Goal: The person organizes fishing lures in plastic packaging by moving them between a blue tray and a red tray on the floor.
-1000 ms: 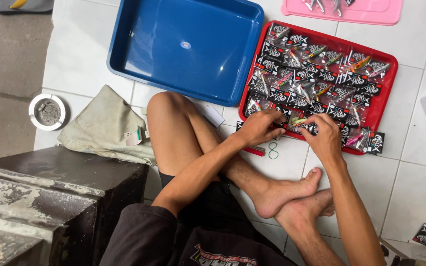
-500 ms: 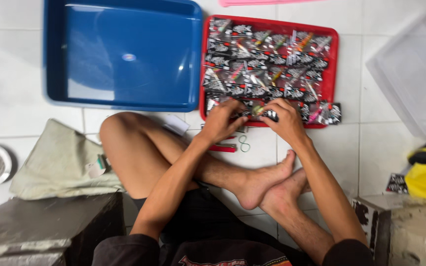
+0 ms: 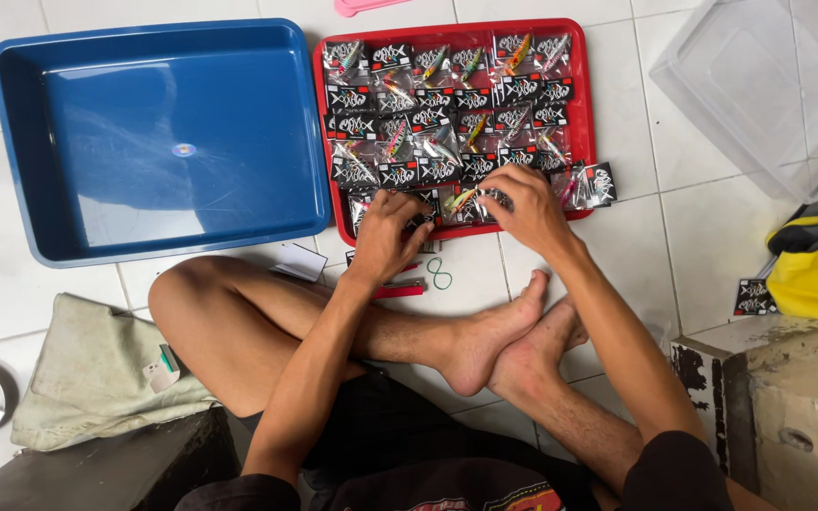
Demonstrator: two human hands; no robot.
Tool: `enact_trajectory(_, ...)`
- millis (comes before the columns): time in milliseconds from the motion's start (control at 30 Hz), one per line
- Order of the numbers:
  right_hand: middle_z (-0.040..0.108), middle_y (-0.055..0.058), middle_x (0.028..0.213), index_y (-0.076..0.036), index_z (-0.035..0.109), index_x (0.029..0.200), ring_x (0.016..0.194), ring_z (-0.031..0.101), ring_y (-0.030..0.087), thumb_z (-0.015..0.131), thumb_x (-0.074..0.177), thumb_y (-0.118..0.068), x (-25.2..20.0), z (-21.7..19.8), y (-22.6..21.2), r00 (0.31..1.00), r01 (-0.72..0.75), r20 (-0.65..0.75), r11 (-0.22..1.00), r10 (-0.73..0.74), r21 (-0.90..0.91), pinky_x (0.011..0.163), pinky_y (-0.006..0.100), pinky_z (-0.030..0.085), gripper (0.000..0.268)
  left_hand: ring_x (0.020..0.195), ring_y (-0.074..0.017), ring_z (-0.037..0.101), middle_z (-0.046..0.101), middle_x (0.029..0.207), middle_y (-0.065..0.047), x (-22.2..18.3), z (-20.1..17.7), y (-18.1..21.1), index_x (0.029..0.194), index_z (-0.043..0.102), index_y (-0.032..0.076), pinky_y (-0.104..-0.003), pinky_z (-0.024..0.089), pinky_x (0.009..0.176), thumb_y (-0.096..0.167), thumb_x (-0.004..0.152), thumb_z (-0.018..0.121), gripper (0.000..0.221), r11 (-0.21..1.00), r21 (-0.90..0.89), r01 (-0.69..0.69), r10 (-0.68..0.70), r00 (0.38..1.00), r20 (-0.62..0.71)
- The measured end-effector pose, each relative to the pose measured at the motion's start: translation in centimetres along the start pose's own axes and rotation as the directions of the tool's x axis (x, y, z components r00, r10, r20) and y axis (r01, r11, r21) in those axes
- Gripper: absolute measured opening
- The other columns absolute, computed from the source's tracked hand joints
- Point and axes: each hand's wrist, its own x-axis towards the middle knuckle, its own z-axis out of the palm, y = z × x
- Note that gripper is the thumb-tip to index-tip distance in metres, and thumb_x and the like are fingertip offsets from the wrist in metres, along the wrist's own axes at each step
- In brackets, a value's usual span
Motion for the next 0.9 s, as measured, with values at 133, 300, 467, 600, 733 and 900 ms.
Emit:
enact_trajectory(133, 0.070, 0.010, 0.105, -0.007, 0.075, 0.109, 0.095, 0.069, 0.028, 0.071, 0.099, -0.008, 0.1, -1.6, 0.5, 0.997, -0.005, -0.071, 1.000, 0.007, 0.027, 0.088, 0.043, 0.053, 0.011, 0.099, -0.0237, 0.051, 0.073, 0.109, -0.002, -0.1, 1.0, 0.9, 0.106, 0.078, 0.022, -0.035, 0.044, 0.083, 0.038, 0.099, 0.063, 0.023, 0.976, 0.199, -0.087, 0.074, 0.994, 0.075)
enact_trajectory(300, 0.071, 0.007, 0.105, -0.010, 0.076, 0.107, 0.090, 0.072, 0.029, 0.074, 0.096, -0.011, 0.6, -0.9, 0.6, 0.991, 0.036, -0.129, 0.992, -0.020, 0.121, 0.081, 0.043, 0.056, 0.011, 0.102, -0.0241, 0.051, 0.073, 0.124, 0.003, -0.4, 2.4, 0.8, 0.111, 0.077, 0.024, -0.037, 0.040, 0.085, 0.050, 0.105, 0.047, 0.040, 0.927, 0.340, -0.159, 0.143, 0.987, 0.071)
enact_trajectory(467, 0.073, 0.009, 0.100, -0.007, 0.076, 0.104, 0.086, 0.073, 0.030, 0.071, 0.098, -0.009, 1.4, -0.9, -1.7, 0.987, 0.043, -0.161, 0.962, 0.001, 0.270, 0.073, 0.041, 0.056, 0.008, 0.100, -0.0252, 0.051, 0.072, 0.123, 0.002, -0.4, 0.9, 1.2, 0.111, 0.076, 0.023, -0.038, 0.042, 0.084, 0.049, 0.103, 0.053, 0.036, 0.961, 0.232, -0.147, 0.155, 0.988, -0.015)
enact_trajectory(600, 0.075, 0.008, 0.095, -0.007, 0.077, 0.105, 0.083, 0.073, 0.020, 0.067, 0.101, -0.008, 2.8, -0.2, 0.6, 0.978, -0.036, -0.164, 0.875, 0.131, 0.483, 0.072, 0.031, 0.056, 0.011, 0.104, -0.0281, 0.052, 0.071, 0.122, -0.002, 1.5, -3.5, 0.6, 0.106, 0.076, 0.021, -0.040, 0.045, 0.086, 0.042, 0.097, 0.066, 0.025, 0.990, 0.116, -0.081, 0.097, 0.986, -0.138)
enact_trajectory(733, 0.073, 0.008, 0.086, -0.005, 0.075, 0.104, 0.080, 0.068, 0.015, 0.064, 0.105, -0.009, 4.7, -1.8, 0.3, 0.965, -0.072, -0.169, 0.826, 0.198, 0.559, 0.073, 0.030, 0.052, 0.012, 0.098, -0.0269, 0.052, 0.070, 0.110, -0.002, 4.6, -8.0, -1.8, 0.106, 0.074, 0.019, -0.039, 0.042, 0.084, 0.034, 0.097, 0.070, 0.018, 0.998, -0.010, -0.063, 0.059, 0.965, -0.255)
enact_trajectory(900, 0.070, 0.016, 0.094, 0.001, 0.069, 0.109, 0.077, 0.065, 0.015, 0.059, 0.110, -0.008, 7.9, -3.1, 1.0, 0.907, -0.117, -0.216, 0.710, 0.361, 0.695, 0.058, 0.020, 0.047, 0.014, 0.081, -0.0271, 0.063, 0.068, 0.087, -0.006, 7.8, -13.1, -4.3, 0.103, 0.073, 0.012, -0.039, 0.052, 0.075, 0.026, 0.101, 0.074, 0.014, 0.986, -0.160, -0.034, -0.034, 0.916, -0.400)
